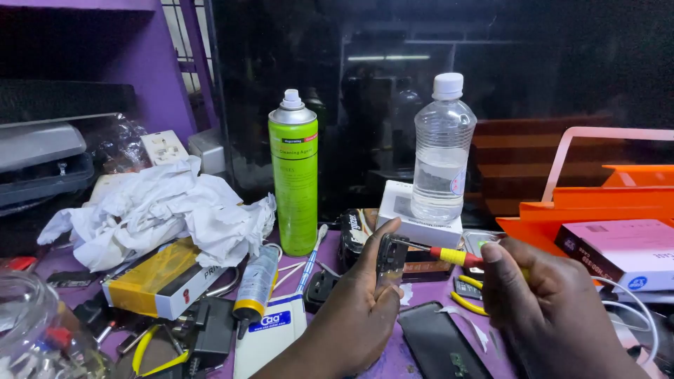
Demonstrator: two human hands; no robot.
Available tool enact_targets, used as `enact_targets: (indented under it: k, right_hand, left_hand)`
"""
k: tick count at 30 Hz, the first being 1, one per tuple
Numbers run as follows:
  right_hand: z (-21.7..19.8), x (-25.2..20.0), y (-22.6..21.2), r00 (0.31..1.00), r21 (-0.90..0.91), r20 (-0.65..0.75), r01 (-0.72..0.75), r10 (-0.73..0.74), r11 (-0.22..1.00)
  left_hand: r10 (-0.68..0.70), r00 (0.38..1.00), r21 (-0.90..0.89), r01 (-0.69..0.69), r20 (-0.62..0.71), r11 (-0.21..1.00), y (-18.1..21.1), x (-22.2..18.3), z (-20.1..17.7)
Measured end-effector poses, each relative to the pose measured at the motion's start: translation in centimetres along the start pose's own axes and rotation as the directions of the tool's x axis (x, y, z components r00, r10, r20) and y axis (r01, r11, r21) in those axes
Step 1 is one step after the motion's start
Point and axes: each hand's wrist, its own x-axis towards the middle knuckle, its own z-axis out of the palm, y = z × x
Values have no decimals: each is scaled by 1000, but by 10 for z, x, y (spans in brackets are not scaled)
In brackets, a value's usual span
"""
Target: Disassembling a smartphone using a precision screwdriver on a cluttered electronics repair workbench.
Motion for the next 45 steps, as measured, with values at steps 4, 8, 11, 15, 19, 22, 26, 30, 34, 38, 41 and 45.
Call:
enact_targets:
  k: [4,8,11,15,19,22,26,30,34,38,41,45]
  right_hand:
    - [-1,-1,-20,997,-107,-20,-70,68,992]
    - [0,-1,-14,998,-149,-41,31,-38,988]
    - [-1,-1,-17,998,-59,-55,-3,0,998]
    - [-1,1,4,993,-120,-29,113,-118,986]
    - [2,-2,-17,1000,121,-6,-7,8,993]
    - [1,-3,-13,995,-123,-50,85,-92,989]
    - [-2,0,-12,997,-80,-40,58,-61,995]
    - [-3,2,5,987,-160,-22,153,-158,975]
    - [-1,-2,-30,986,-48,-26,-164,163,985]
    - [2,0,-5,997,-118,-22,68,-71,991]
    - [0,-2,-16,997,-26,-41,62,-63,998]
    - [3,0,3,996,93,-13,84,-83,992]
  left_hand:
    - [-45,998,1,45,-33,999,0,0,1]
    - [49,999,-73,-48,9,996,-2,-2,1]
    - [-6,1000,-27,7,10,1000,3,-1,2]
    - [-4,1000,-21,4,6,1000,2,0,2]
    - [56,998,-32,-57,-17,998,-6,2,2]
    - [7,1000,-37,-7,14,999,-6,0,2]
    - [16,999,-70,-14,35,997,-5,2,4]
    - [32,999,-73,-30,29,997,-5,1,3]
    - [49,999,-79,-47,20,996,-7,2,5]
    - [38,999,-61,-37,24,997,-9,1,3]
    - [18,1000,-43,-17,25,999,-6,2,4]
    - [25,1000,-37,-25,16,999,-3,0,4]
